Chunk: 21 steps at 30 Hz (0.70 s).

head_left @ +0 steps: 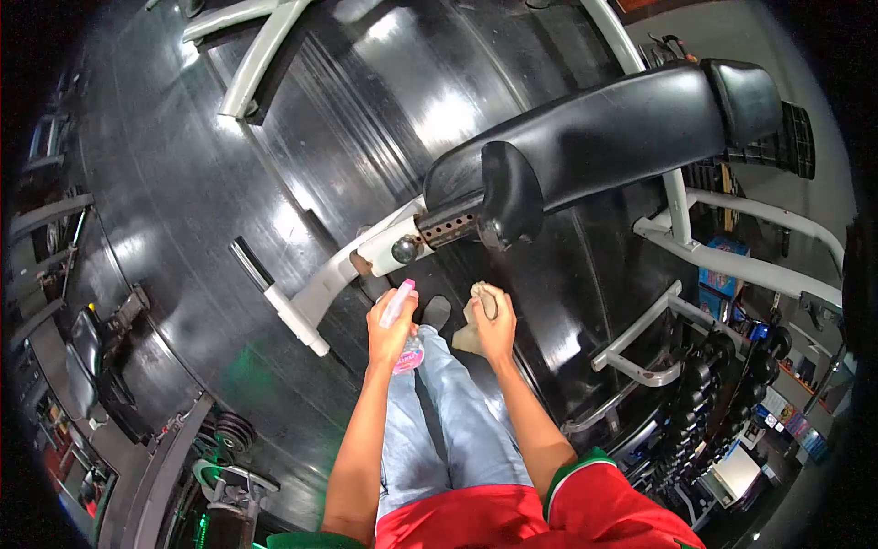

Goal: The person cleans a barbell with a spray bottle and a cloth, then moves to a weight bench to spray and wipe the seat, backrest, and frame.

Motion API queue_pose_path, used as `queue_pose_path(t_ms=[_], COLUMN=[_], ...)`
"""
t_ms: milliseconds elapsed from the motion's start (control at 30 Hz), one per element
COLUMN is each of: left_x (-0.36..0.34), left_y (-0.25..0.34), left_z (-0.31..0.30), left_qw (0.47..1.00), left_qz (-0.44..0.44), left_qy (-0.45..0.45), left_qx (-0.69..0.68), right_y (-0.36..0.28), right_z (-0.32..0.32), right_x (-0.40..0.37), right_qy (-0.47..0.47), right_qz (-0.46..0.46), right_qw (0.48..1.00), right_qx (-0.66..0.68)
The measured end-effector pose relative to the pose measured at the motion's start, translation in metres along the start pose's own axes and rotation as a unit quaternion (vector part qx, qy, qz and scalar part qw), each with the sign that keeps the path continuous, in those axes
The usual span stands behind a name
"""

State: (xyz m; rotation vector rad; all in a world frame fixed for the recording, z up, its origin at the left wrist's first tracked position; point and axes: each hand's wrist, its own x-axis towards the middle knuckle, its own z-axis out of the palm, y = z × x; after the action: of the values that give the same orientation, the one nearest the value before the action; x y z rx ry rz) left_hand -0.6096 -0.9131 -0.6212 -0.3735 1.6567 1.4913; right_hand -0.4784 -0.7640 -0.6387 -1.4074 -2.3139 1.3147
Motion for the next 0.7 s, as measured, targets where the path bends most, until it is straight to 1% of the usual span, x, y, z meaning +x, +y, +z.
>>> queue_pose_path(t_ms=[33,67,133,200,267,300,333,467,567,633,700], left_x=[-0.003,-0.005,-0.007,-0.004,0.002,0.009,0.016,0.044,0.061,0.064,0.067], left_y=[-0.001,-0.003,-0.010,-0.017,-0.019,-0.020,-0.021,-0.030,-0.035,-0.038,-0.037], left_z=[0.004,0.006,0.011,0.018,0.021,0.023,0.024,0.022,0.017,0.010,0.004], left_qw=[0.999,0.997,0.995,0.991,0.988,0.986,0.986,0.987,0.985,0.987,0.981], left_qz=[0.010,0.017,0.031,0.053,0.060,0.067,0.062,0.037,0.028,0.018,0.052], left_qy=[0.026,0.052,0.070,0.099,0.104,0.110,0.115,0.130,0.122,0.118,0.107], left_qx=[0.025,0.050,0.061,0.079,0.098,0.108,0.107,0.086,0.114,0.110,0.153], right_y=[0.011,0.022,0.037,0.051,0.059,0.062,0.063,0.065,0.065,0.064,0.060], right_z=[-0.002,-0.001,0.004,0.008,0.011,0.013,0.014,0.020,0.026,0.032,0.038], right_x=[-0.011,-0.021,-0.038,-0.050,-0.058,-0.060,-0.061,-0.060,-0.059,-0.058,-0.054], right_qy=[-0.019,-0.033,-0.071,-0.096,-0.107,-0.109,-0.111,-0.108,-0.113,-0.116,-0.108], right_qz=[0.012,0.051,0.127,0.133,0.144,0.153,0.162,0.171,0.191,0.184,0.189], right_qw=[1.000,0.996,0.979,0.976,0.973,0.967,0.961,0.961,0.960,0.964,0.964], right_qx=[0.011,0.060,0.141,0.142,0.148,0.172,0.197,0.191,0.169,0.153,0.155])
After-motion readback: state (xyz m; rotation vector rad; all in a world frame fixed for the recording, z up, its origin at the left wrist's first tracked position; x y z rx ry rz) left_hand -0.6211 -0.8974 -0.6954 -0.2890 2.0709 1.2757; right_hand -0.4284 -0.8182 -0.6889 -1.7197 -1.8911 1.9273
